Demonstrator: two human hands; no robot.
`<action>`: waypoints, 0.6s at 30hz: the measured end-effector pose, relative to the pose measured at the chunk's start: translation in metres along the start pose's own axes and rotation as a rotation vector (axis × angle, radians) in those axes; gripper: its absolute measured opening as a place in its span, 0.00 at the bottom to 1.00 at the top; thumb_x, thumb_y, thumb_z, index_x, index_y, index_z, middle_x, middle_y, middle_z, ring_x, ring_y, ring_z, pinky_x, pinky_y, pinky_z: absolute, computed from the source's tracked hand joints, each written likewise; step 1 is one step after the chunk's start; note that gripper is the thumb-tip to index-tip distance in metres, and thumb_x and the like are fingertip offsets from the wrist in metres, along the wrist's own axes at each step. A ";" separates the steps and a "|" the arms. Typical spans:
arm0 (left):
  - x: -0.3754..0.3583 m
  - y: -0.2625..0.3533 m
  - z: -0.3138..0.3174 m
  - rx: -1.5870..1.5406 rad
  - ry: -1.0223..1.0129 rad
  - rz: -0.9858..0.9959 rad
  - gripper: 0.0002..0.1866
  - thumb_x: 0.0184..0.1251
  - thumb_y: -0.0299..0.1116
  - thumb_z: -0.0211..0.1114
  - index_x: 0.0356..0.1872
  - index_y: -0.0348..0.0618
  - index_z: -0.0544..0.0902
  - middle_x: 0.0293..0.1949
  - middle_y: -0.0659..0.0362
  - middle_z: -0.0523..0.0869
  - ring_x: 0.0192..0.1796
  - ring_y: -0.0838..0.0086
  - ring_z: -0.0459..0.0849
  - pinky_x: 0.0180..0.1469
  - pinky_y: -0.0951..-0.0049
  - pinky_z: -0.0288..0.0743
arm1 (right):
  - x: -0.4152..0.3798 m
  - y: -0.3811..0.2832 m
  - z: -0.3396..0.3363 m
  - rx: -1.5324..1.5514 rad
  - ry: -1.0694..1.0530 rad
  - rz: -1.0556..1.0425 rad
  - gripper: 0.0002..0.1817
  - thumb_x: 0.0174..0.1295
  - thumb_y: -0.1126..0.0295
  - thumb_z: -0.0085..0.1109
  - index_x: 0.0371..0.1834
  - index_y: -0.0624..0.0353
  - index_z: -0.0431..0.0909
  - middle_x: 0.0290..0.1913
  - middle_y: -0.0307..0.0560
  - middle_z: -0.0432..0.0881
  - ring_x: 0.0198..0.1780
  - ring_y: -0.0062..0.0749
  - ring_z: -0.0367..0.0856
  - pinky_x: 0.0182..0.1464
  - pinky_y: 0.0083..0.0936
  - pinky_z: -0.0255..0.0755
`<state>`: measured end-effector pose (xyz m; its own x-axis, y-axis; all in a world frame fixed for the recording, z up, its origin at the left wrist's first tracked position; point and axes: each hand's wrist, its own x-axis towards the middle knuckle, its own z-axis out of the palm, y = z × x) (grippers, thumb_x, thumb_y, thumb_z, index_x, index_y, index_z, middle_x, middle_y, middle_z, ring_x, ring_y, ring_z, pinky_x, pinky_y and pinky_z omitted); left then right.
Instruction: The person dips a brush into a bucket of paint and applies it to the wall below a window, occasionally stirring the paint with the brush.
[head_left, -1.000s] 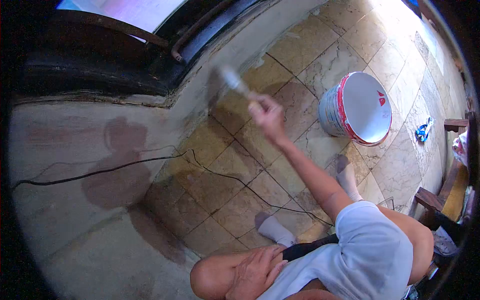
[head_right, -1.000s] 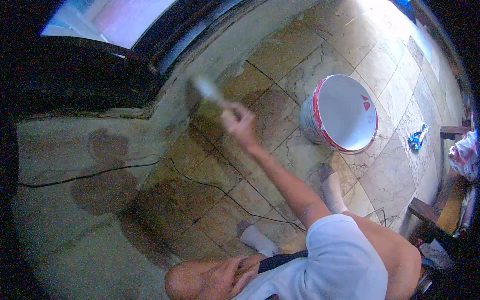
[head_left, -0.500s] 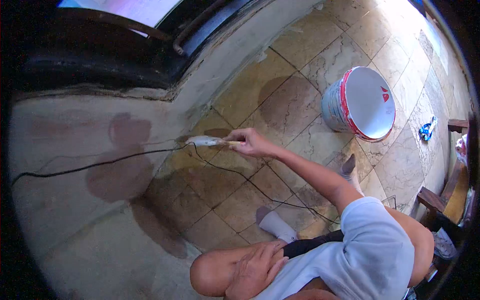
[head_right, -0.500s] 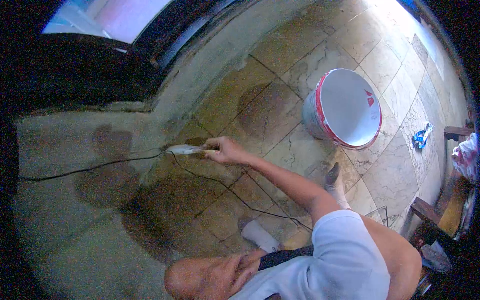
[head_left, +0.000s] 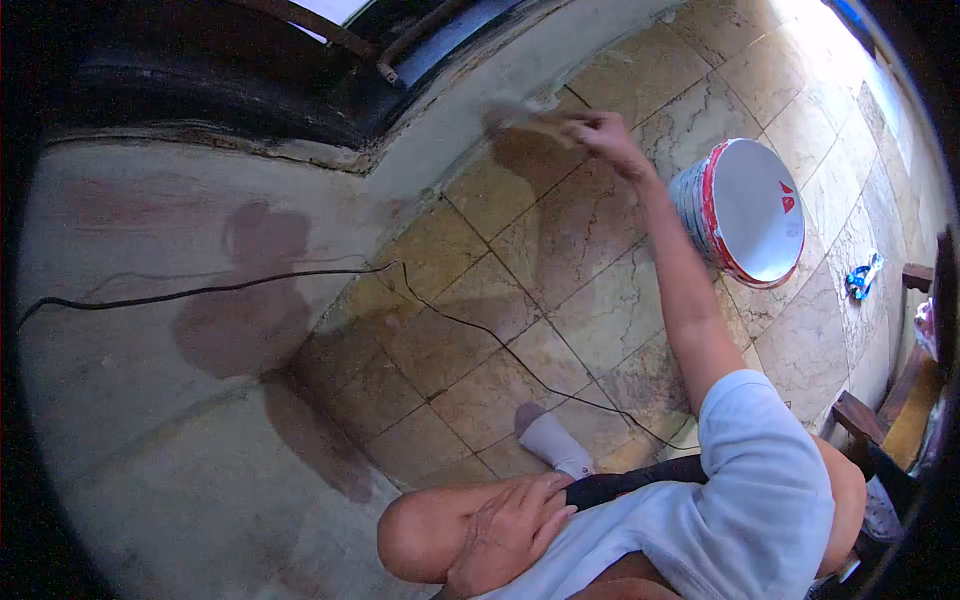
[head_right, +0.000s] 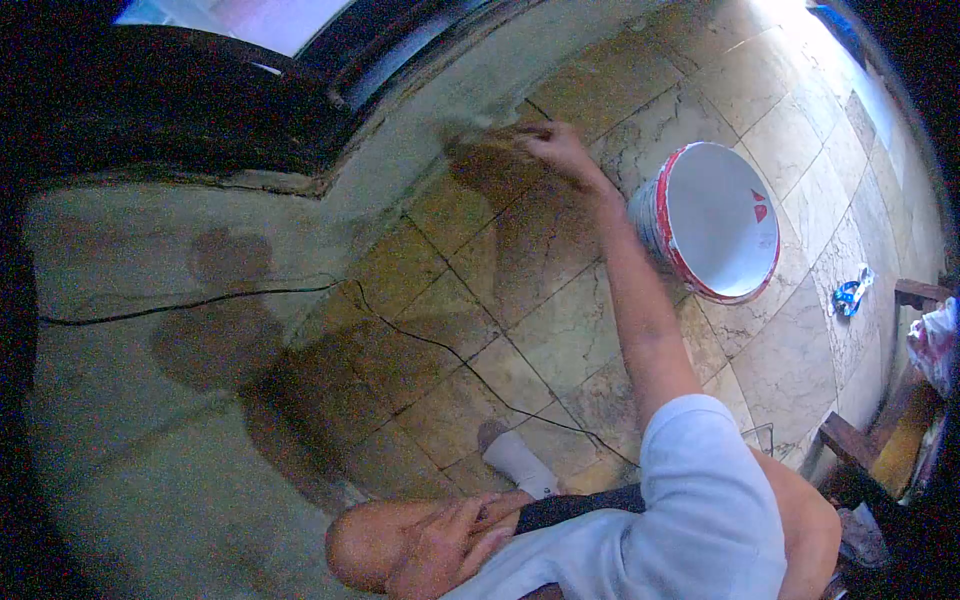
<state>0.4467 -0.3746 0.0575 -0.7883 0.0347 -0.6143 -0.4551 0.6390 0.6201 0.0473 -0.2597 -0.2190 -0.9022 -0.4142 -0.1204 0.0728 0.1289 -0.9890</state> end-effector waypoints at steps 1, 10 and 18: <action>0.001 0.004 -0.003 0.014 -0.011 -0.014 0.19 0.64 0.38 0.59 0.52 0.40 0.72 0.41 0.42 0.80 0.45 0.46 0.78 0.46 0.56 0.72 | -0.005 0.006 -0.010 -0.016 0.102 -0.012 0.21 0.56 0.62 0.61 0.50 0.62 0.79 0.34 0.40 0.82 0.33 0.19 0.75 0.32 0.18 0.69; 0.003 -0.001 0.003 0.006 -0.002 0.064 0.18 0.63 0.39 0.60 0.51 0.41 0.73 0.42 0.45 0.80 0.45 0.50 0.79 0.47 0.58 0.72 | -0.006 0.023 0.086 -0.059 0.779 -0.038 0.18 0.55 0.70 0.58 0.48 0.68 0.76 0.40 0.60 0.82 0.40 0.43 0.81 0.44 0.34 0.73; 0.011 0.009 -0.003 0.047 -0.058 0.028 0.15 0.62 0.38 0.60 0.45 0.41 0.73 0.37 0.45 0.81 0.41 0.48 0.79 0.42 0.56 0.73 | -0.111 0.000 0.216 0.146 0.150 0.009 0.14 0.56 0.68 0.57 0.43 0.65 0.79 0.28 0.44 0.80 0.30 0.19 0.73 0.33 0.23 0.70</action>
<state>0.4328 -0.3708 0.0572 -0.7747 0.0968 -0.6249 -0.4119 0.6726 0.6148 0.2393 -0.4084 -0.2242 -0.9536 -0.2734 -0.1257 0.1320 -0.0047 -0.9912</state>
